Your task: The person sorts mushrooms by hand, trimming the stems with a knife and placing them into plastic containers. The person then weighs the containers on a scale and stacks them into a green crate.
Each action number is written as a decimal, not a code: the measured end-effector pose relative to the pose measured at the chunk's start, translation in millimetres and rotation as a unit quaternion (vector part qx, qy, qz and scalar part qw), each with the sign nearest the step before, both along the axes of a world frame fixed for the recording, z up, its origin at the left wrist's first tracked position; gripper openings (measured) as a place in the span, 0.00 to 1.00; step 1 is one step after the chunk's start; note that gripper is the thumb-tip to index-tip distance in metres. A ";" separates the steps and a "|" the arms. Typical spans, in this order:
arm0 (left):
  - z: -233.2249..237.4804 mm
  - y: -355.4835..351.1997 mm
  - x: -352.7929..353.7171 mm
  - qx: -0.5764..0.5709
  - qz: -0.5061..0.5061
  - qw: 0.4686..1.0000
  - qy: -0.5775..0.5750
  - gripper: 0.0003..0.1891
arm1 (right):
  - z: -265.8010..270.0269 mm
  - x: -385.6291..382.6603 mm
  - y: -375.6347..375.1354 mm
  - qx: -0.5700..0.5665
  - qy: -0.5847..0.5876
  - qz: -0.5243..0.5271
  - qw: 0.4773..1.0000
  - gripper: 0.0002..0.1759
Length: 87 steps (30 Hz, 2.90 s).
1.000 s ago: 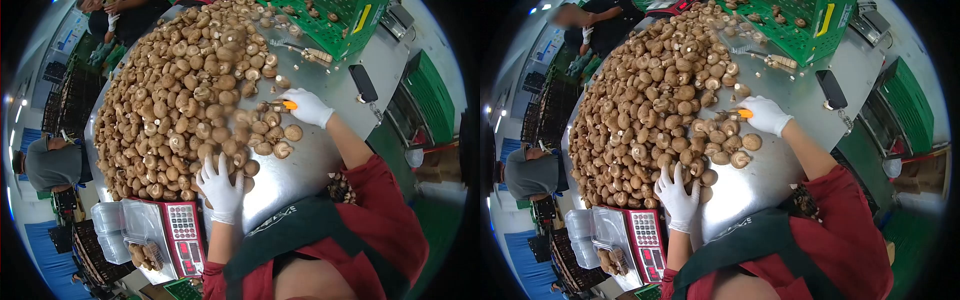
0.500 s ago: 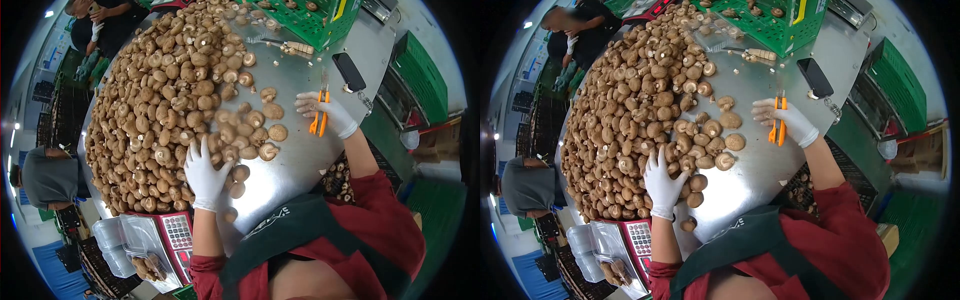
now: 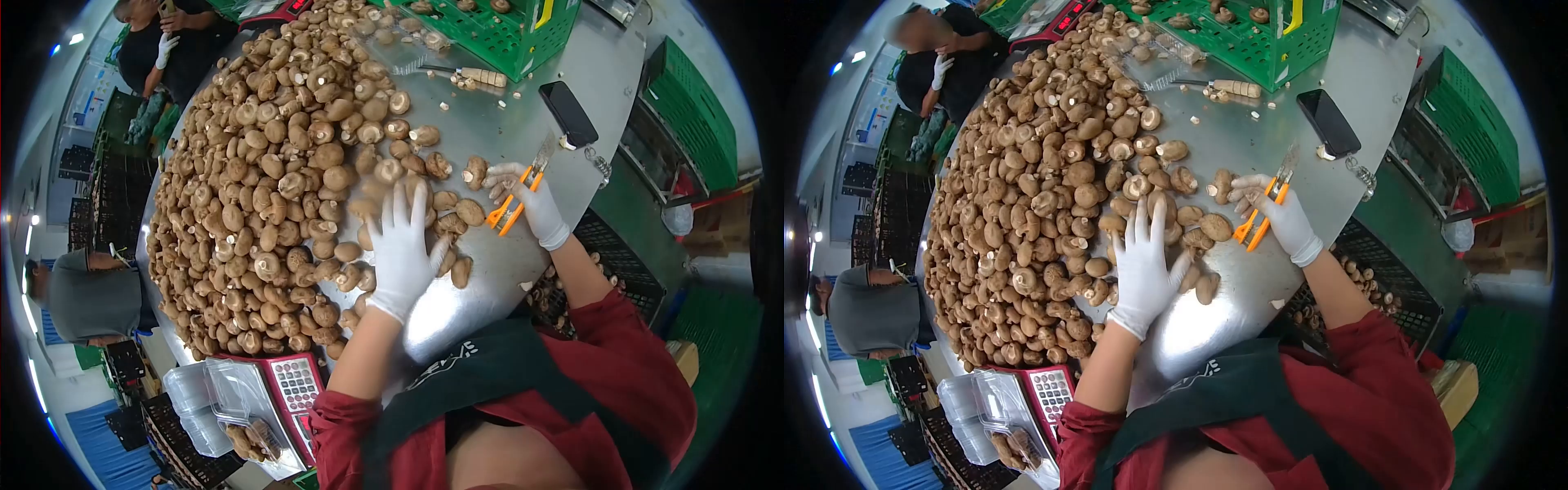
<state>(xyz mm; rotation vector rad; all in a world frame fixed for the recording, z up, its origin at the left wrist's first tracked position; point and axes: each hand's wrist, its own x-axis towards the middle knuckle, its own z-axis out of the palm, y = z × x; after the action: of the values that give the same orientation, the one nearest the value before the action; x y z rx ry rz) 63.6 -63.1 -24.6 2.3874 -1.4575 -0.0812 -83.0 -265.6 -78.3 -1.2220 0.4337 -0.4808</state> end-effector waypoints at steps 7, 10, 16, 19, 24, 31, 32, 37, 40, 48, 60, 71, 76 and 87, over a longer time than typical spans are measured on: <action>11.0 76.9 -22.5 0.071 0.044 0.996 -0.010 0.42 | -5.9 -1.3 6.6 -0.012 -0.009 0.002 1.000 0.14; 12.4 102.9 -36.6 0.076 0.080 0.994 0.009 0.41 | -8.4 -0.3 6.9 -0.022 -0.006 0.009 1.000 0.14; 25.3 112.1 -8.2 0.051 0.118 0.990 -0.058 0.27 | -6.6 0.7 11.0 -0.064 -0.003 0.013 0.998 0.14; 42.8 68.5 29.5 -0.041 0.071 0.987 -0.137 0.19 | -5.3 0.7 11.4 -0.071 0.001 0.009 0.997 0.13; 31.1 -24.8 125.0 0.094 0.156 0.959 -0.217 0.28 | -6.1 1.1 11.0 -0.073 0.007 0.010 0.997 0.12; -7.5 -43.6 159.9 0.057 0.151 0.968 -0.190 0.22 | -3.5 -0.6 12.6 -0.050 0.023 -0.001 0.998 0.12; -11.6 -35.1 161.6 -0.004 0.128 0.975 -0.182 0.20 | -3.9 -0.4 12.5 -0.049 0.020 0.001 0.999 0.12; 7.5 -10.0 130.7 -0.211 0.010 0.977 0.043 0.22 | -6.0 1.1 13.3 -0.042 0.007 0.002 0.999 0.13; 13.3 1.6 95.1 -0.315 0.041 0.880 0.354 0.26 | -5.6 0.9 12.7 -0.053 0.012 0.001 0.998 0.13; 37.6 21.3 48.1 -0.411 0.024 0.755 0.510 0.35 | -7.7 1.5 12.5 -0.061 0.013 0.003 0.998 0.13; -0.6 35.3 85.1 -0.431 0.054 0.366 0.823 0.20 | -5.0 0.1 12.7 -0.064 0.022 0.004 0.998 0.13; 47.7 -42.1 168.9 -0.275 0.058 0.914 0.293 0.11 | -6.5 1.6 12.7 -0.030 0.025 -0.003 0.999 0.10; 32.4 -104.9 183.1 -0.035 0.001 0.996 -0.077 0.20 | -5.3 0.8 12.9 -0.032 0.030 -0.011 0.999 0.10; 35.1 -36.2 136.8 -0.334 0.093 0.687 0.639 0.21 | -6.2 1.0 13.0 -0.029 0.028 0.002 0.999 0.11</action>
<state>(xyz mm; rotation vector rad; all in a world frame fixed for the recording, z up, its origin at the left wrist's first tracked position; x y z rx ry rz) 200.5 -99.3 10.5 1.2110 -0.3854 -0.8141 -82.0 -252.6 -84.6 -1.2953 0.4680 -0.4591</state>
